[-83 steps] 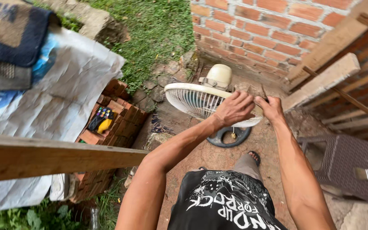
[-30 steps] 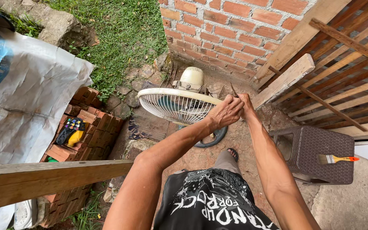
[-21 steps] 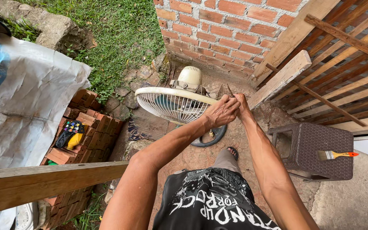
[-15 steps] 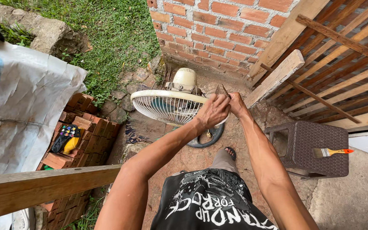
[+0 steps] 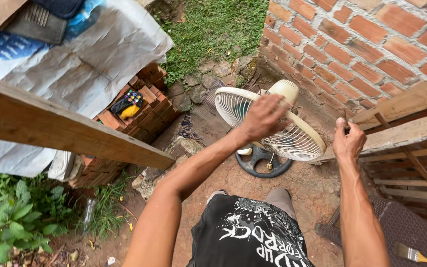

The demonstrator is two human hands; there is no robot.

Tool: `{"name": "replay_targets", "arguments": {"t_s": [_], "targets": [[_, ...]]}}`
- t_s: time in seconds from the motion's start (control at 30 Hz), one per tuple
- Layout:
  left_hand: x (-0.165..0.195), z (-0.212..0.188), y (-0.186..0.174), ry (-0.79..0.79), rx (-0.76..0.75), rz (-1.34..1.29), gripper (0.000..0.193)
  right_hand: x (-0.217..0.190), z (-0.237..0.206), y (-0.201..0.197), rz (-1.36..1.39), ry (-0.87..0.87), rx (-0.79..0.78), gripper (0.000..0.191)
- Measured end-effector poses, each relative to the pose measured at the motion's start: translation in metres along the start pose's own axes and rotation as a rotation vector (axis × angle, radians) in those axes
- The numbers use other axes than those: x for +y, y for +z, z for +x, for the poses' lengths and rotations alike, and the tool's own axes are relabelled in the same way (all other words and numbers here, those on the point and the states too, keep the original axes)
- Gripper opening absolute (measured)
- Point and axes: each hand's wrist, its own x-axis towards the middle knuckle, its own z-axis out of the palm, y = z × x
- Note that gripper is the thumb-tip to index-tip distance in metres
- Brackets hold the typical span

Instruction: The person works on a pedestal fan standing on dirt ground beside a brick wall. They unscrew and loosen the front grille fasteners by hand with a small tool, work around the grille rim, then lift the grille guard off the fan head and hold it up.

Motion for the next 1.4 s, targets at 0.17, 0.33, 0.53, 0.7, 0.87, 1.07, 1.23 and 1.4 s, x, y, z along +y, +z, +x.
{"name": "replay_targets", "arguments": {"t_s": [0.17, 0.33, 0.53, 0.7, 0.87, 1.07, 1.23, 1.4], "targets": [[-0.059, -0.022, -0.055, -0.332, 0.003, 0.01, 0.057, -0.049, 0.043, 0.005, -0.079, -0.411, -0.197, 0.046], [-0.074, -0.034, -0.054, -0.497, -0.095, -0.093, 0.067, -0.127, 0.091, 0.059, -0.093, -0.586, -0.56, 0.032], [-0.079, -0.039, -0.041, -0.6, 0.015, -0.086, 0.079, -0.178, 0.113, 0.113, 0.018, -0.525, -1.025, 0.021], [-0.08, -0.043, -0.037, -0.702, -0.031, -0.086, 0.083, -0.192, 0.111, 0.122, 0.022, -0.268, -1.245, 0.024], [-0.073, -0.044, -0.027, -0.623, 0.111, 0.027, 0.082, -0.196, 0.097, 0.126, -0.076, -0.33, -1.044, 0.033], [-0.069, -0.041, -0.022, -0.568, 0.151, 0.075, 0.083, -0.197, 0.095, 0.133, -0.087, -0.545, -0.836, 0.037], [-0.072, -0.041, -0.026, -0.508, 0.144, 0.115, 0.081, -0.202, 0.094, 0.134, -0.081, -0.527, -0.843, 0.034], [-0.076, -0.044, -0.029, -0.474, 0.094, 0.149, 0.08, -0.207, 0.088, 0.132, -0.049, -0.531, -0.852, 0.027]]}}
